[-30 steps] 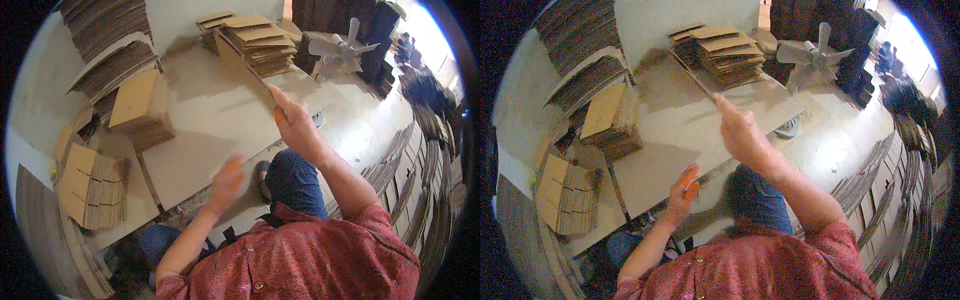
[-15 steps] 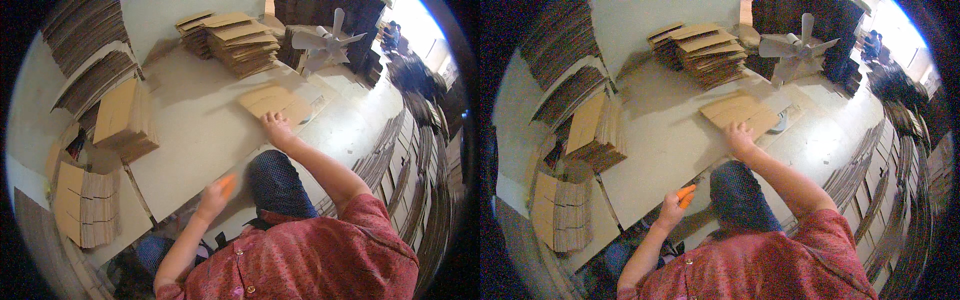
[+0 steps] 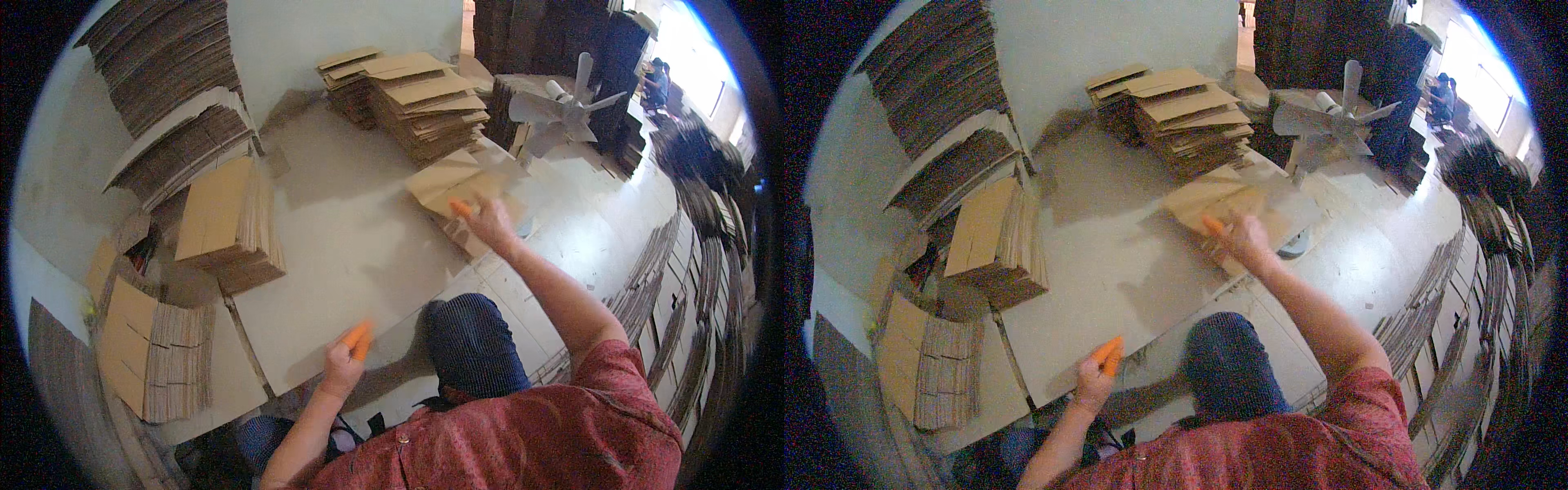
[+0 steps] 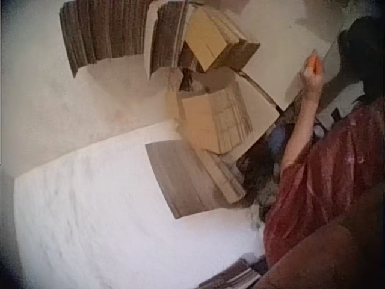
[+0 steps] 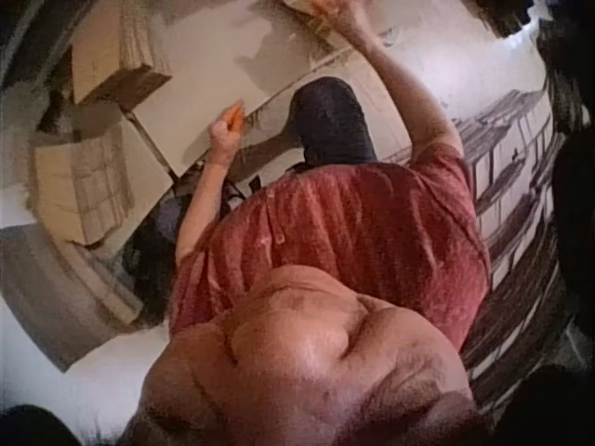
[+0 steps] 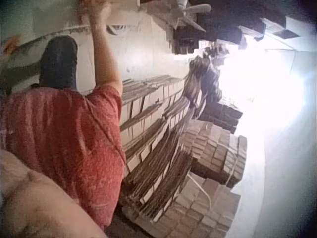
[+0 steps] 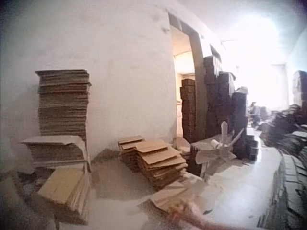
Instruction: The person sits on the floor and repeatedly folds flat cardboard pieces along pre-scored lines into small box shapes. They handle the cardboard by hand, pick up each piece, fold it, and place the finished pieces into a growing stack on the table.
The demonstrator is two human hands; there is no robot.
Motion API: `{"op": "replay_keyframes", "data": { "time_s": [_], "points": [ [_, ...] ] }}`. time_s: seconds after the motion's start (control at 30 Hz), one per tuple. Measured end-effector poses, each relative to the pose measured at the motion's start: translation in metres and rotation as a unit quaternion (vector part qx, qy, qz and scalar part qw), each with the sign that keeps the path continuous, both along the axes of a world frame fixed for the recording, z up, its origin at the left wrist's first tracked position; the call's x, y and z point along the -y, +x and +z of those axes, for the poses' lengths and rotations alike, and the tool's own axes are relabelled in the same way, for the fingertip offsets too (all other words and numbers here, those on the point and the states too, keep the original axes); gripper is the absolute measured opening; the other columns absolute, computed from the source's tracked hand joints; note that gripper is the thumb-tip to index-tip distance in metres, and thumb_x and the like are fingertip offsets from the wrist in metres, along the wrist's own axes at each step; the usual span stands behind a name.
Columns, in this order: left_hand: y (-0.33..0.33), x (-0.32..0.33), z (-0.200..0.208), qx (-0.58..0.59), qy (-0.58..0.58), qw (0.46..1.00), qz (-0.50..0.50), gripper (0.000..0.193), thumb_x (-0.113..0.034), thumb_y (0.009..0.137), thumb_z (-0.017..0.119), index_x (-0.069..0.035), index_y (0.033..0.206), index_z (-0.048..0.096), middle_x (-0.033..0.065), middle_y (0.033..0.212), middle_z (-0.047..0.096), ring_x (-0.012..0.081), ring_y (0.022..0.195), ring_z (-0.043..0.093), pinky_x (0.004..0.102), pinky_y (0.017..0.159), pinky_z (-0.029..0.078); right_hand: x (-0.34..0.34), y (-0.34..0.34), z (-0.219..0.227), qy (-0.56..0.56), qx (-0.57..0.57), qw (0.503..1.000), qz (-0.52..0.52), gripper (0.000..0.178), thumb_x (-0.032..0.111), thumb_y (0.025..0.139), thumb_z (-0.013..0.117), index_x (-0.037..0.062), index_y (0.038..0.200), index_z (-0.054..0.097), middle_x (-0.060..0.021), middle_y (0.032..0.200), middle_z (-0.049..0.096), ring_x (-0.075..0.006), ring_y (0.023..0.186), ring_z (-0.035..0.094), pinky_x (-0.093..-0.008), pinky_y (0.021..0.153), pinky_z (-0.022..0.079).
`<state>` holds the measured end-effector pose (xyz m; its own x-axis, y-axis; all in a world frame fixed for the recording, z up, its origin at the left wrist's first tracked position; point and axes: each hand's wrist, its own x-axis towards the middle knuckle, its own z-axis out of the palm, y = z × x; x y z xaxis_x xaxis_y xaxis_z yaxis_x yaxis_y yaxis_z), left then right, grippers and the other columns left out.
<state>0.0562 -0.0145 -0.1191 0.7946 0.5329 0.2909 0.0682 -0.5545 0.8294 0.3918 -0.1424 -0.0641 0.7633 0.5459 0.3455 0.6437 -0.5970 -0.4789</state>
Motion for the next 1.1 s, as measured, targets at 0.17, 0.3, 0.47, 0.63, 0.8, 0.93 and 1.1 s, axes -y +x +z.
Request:
{"op": "replay_keyframes", "data": {
  "time_s": [0.17, 0.3, 0.47, 0.63, 0.8, 0.93, 1.1],
  "points": [
    [0.015, -0.02, -0.002, 0.027, -0.033, 0.998, 0.037, 0.019, -0.005, 0.084, 0.058, 0.001, 0.101, 0.062, 0.0143, 0.089, 0.065, 0.0201, 0.075, 0.063, 0.0278, 0.069, 0.05, -0.009, 0.075, 0.009, 0.066, 0.001, 0.99, -0.121, 0.057, 0.059, 0.078, 0.053, 0.0075, 0.098, 0.065, -0.0233, 0.088, 0.063, -0.0372, 0.085, 0.061, -0.0444, 0.071, 0.048],
    [0.031, -0.029, -0.002, 0.024, -0.019, 0.999, 0.03, 0.018, -0.006, 0.083, 0.059, 0.0, 0.1, 0.062, 0.0149, 0.088, 0.064, 0.0203, 0.075, 0.063, 0.028, 0.068, 0.05, -0.025, 0.133, 0.005, 0.192, -0.188, 0.963, -0.019, 0.065, 0.056, 0.08, 0.052, 0.0088, 0.123, 0.044, -0.0223, 0.115, 0.052, -0.0355, 0.097, 0.056, -0.0413, 0.076, 0.045],
    [0.057, -0.039, -0.002, -0.054, 0.026, 0.998, 0.004, 0.02, -0.004, 0.08, 0.061, 0.0, 0.1, 0.062, 0.0159, 0.087, 0.064, 0.0233, 0.074, 0.063, 0.0286, 0.067, 0.049, -0.049, 0.253, -0.067, 0.27, -0.385, 0.882, -0.008, 0.084, 0.062, 0.079, 0.05, 0.0165, 0.141, 0.017, -0.0124, 0.146, 0.013, -0.0376, 0.121, 0.033, -0.0492, 0.09, 0.035],
    [0.063, -0.044, -0.002, -0.071, 0.034, 0.997, 0.009, 0.02, -0.002, 0.079, 0.061, 0.0, 0.099, 0.062, 0.0146, 0.085, 0.064, 0.0237, 0.071, 0.062, 0.029, 0.065, 0.049, -0.08, 0.233, -0.035, 0.396, -0.488, 0.774, 0.078, 0.087, 0.066, 0.077, 0.049, 0.0172, 0.142, 0.017, -0.0086, 0.147, 0.011, -0.0308, 0.13, 0.023, -0.0529, 0.1, 0.023],
    [0.067, -0.042, -0.004, -0.072, -0.023, 0.997, 0.019, 0.021, -0.001, 0.078, 0.061, 0.0, 0.1, 0.062, 0.0133, 0.087, 0.063, 0.0224, 0.073, 0.062, 0.0283, 0.066, 0.049, -0.078, 0.198, -0.002, 0.387, -0.503, 0.765, 0.109, 0.08, 0.06, 0.078, 0.053, 0.0157, 0.139, 0.026, -0.0104, 0.14, 0.026, -0.0279, 0.114, 0.042, -0.0469, 0.089, 0.038],
    [0.071, -0.042, -0.002, -0.061, 0.036, 0.997, 0.014, 0.023, -0.001, 0.077, 0.061, -0.002, 0.1, 0.063, 0.0117, 0.083, 0.063, 0.0209, 0.071, 0.061, 0.029, 0.064, 0.048, -0.08, 0.221, -0.014, 0.354, -0.511, 0.779, 0.089, 0.071, 0.057, 0.079, 0.053, 0.0173, 0.135, 0.034, -0.0124, 0.127, 0.039, -0.0252, 0.102, 0.047, -0.0435, 0.083, 0.042],
    [0.069, -0.042, -0.005, -0.07, 0.029, 0.997, 0.012, 0.023, 0.0, 0.077, 0.062, -0.001, 0.1, 0.063, 0.0124, 0.085, 0.063, 0.0213, 0.071, 0.061, 0.028, 0.063, 0.049, -0.089, 0.232, -0.019, 0.332, -0.48, 0.808, 0.083, 0.065, 0.057, 0.079, 0.052, 0.0199, 0.131, 0.04, -0.0116, 0.122, 0.043, -0.023, 0.097, 0.048, -0.0367, 0.083, 0.04]
  ]
}}
